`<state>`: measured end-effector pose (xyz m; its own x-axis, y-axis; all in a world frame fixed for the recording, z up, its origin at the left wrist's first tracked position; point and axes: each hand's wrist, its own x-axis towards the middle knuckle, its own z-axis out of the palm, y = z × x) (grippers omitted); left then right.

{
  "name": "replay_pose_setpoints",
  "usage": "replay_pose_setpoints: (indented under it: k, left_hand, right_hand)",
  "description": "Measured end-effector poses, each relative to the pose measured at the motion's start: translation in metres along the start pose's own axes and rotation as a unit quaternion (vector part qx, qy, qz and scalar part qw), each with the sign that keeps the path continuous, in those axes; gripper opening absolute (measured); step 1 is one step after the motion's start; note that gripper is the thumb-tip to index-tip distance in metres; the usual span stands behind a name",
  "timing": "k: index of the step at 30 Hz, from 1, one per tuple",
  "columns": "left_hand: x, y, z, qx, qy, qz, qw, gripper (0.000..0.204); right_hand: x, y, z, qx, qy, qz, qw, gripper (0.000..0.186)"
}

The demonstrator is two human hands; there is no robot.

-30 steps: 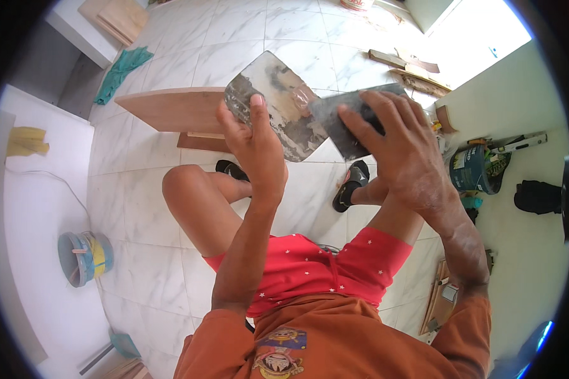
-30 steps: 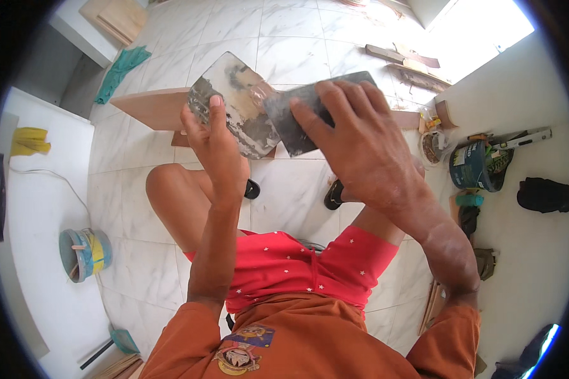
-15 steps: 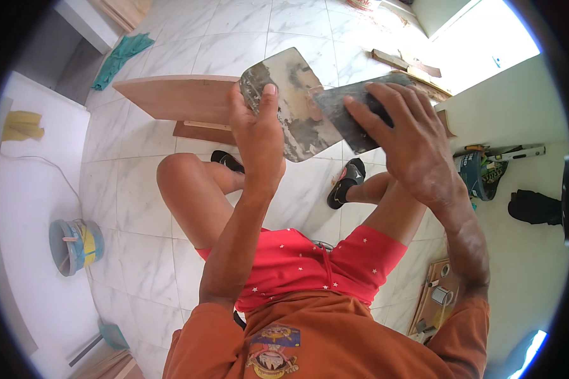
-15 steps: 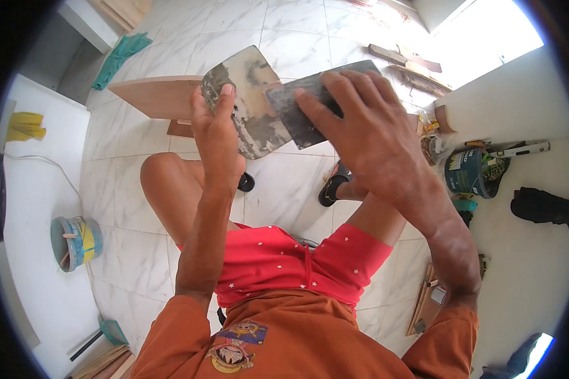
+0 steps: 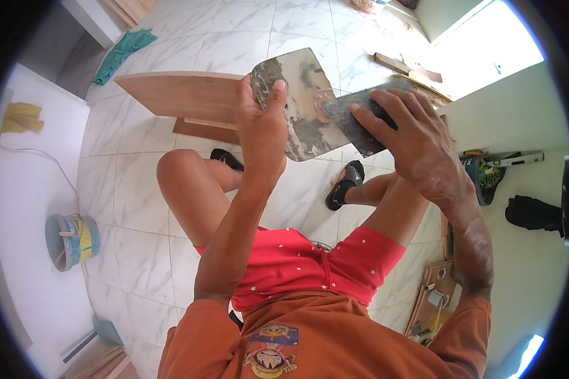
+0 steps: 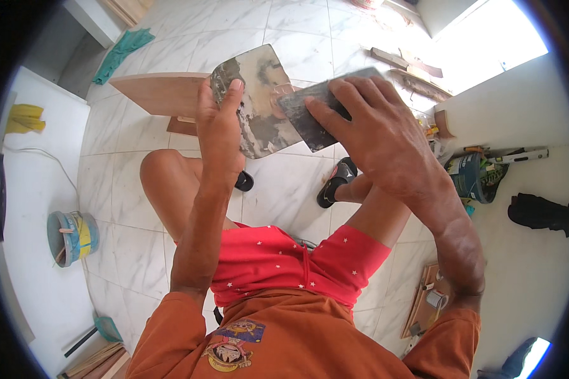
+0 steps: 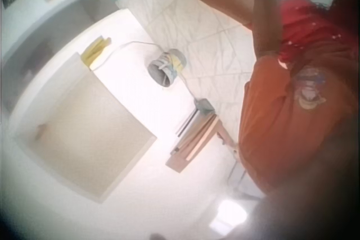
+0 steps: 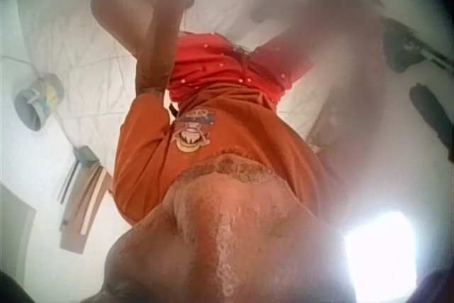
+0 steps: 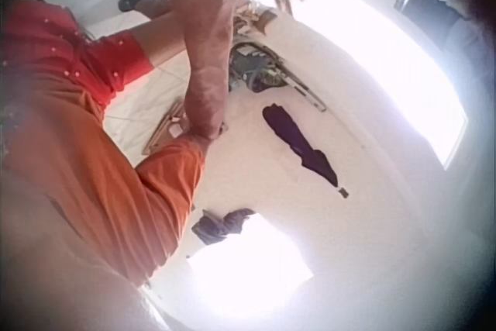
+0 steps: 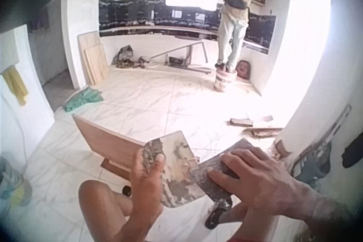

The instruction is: Applying filler/putty to the edge of a wooden board and sanding it down.

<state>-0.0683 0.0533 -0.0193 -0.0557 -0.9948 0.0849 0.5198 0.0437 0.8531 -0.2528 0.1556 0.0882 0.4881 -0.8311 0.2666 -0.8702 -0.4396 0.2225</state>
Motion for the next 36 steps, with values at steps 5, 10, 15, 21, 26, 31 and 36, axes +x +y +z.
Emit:
replay_pose_setpoints:
  k: [5, 10, 15, 21, 26, 31, 36]
  left_hand:
    - [0.003, 0.007, -0.003, -0.039, 0.003, -0.072, 0.997, 0.033]
    - [0.007, -0.001, -0.008, -0.143, -0.039, -0.182, 0.972, 0.031]
    - [0.005, 0.002, -0.009, -0.191, -0.083, -0.224, 0.952, 0.031]
    - [0.003, 0.002, -0.01, -0.212, -0.099, -0.244, 0.941, 0.032]
    - [0.002, -0.001, -0.009, -0.216, -0.121, -0.255, 0.935, 0.032]
    - [-0.001, 0.0, -0.01, -0.225, -0.117, -0.269, 0.929, 0.031]
    - [-0.003, 0.0, -0.009, -0.249, -0.132, -0.27, 0.921, 0.03]
  right_hand:
    - [-0.003, 0.003, 0.0, 0.014, 0.015, 0.002, 1.0, 0.095]
    - [-0.01, 0.011, 0.007, -0.014, 0.026, -0.019, 0.999, 0.092]
    - [-0.01, -0.006, 0.021, 0.149, 0.049, 0.014, 0.988, 0.106]
    - [-0.027, 0.009, 0.028, 0.154, 0.09, 0.027, 0.984, 0.088]
    - [-0.018, -0.015, 0.027, 0.212, 0.109, 0.027, 0.971, 0.101]
    - [-0.033, -0.009, 0.05, 0.212, 0.131, 0.028, 0.968, 0.1]
    - [-0.023, -0.017, 0.047, 0.211, 0.175, 0.077, 0.959, 0.091]
